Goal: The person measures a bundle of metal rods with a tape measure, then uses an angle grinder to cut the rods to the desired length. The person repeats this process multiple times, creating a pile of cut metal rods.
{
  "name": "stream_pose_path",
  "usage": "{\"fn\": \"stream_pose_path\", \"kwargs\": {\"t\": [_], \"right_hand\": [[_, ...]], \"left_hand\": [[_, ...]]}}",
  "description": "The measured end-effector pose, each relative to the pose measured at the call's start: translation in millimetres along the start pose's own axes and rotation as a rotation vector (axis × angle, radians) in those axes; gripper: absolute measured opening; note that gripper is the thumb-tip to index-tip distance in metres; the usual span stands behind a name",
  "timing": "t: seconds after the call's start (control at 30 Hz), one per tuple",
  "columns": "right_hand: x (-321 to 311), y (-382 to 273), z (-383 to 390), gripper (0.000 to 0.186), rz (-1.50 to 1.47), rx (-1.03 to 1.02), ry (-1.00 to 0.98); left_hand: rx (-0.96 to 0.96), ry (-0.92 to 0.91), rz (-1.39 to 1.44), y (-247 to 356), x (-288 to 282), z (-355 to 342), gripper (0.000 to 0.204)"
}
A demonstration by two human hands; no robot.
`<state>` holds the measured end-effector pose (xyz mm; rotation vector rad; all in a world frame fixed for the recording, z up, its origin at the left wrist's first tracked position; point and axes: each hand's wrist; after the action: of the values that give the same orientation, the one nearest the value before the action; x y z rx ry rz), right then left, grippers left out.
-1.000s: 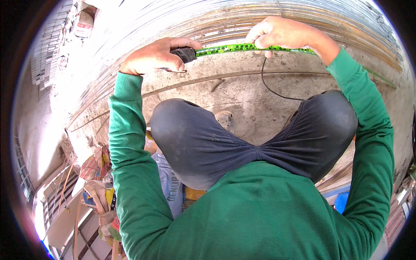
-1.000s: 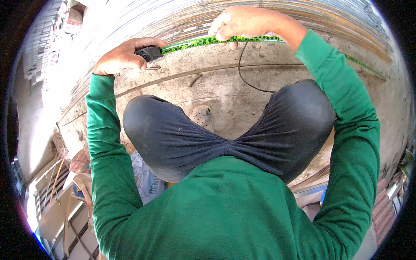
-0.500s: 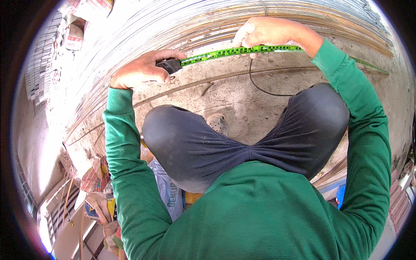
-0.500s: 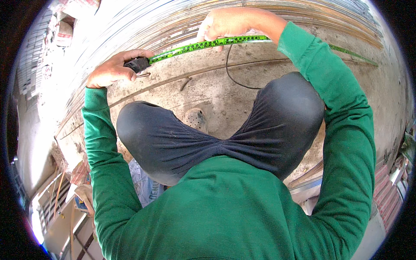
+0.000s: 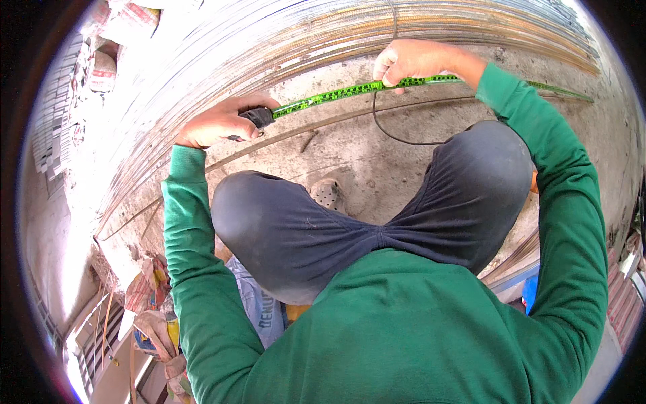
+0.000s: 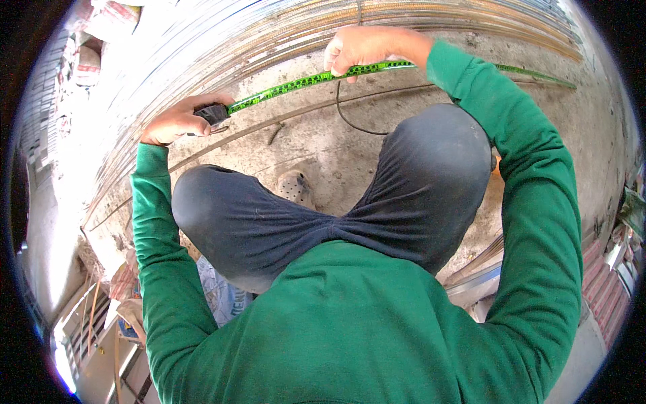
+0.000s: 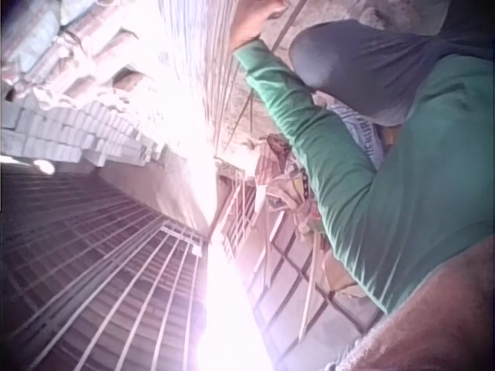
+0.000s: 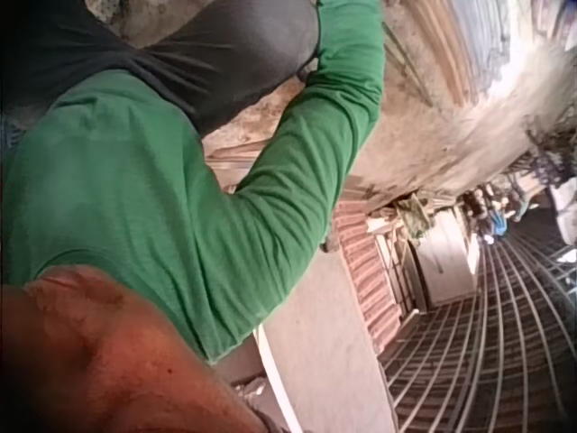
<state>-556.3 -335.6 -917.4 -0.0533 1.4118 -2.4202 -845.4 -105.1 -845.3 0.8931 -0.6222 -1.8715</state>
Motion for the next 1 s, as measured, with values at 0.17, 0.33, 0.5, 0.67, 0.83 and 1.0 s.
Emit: {"fn": "stream_pose_path", "kwargs": {"t": [0.17,0.33,0.5,0.67,0.83,1.0], "right_hand": [[26,56,-18,0.026,0.000,-0.040,0.110],[50,92,-41,0.023,0.083,-0.066,0.104],[65,113,-60,0.023,0.035,0.026,0.098],[60,124,-66,0.025,0.113,-0.040,0.167],[65,121,-70,0.024,0.214,-0.070,0.176],[78,136,-79,0.021,0.400,-0.134,0.282]], "left_hand": [[-0.131,-0.108,0.131,-39,23,-22,0.060],[-0.243,-0.114,0.257,-80,56,-41,0.059],[-0.299,-0.127,0.337,-111,71,-55,0.059],[-0.295,-0.123,0.320,-116,70,-65,0.060],[-0.276,-0.105,0.283,-134,74,-75,0.060],[-0.334,-0.140,0.250,-147,82,-87,0.061]]}}
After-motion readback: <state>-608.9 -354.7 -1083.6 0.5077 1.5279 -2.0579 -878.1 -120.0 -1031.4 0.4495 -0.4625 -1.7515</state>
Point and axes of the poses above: each hand's wrist, its own z-axis away from the middle knuckle, its own x-axis out of the palm, y = z × x, and after that the axes turned 5 degrees about -z, right-handed
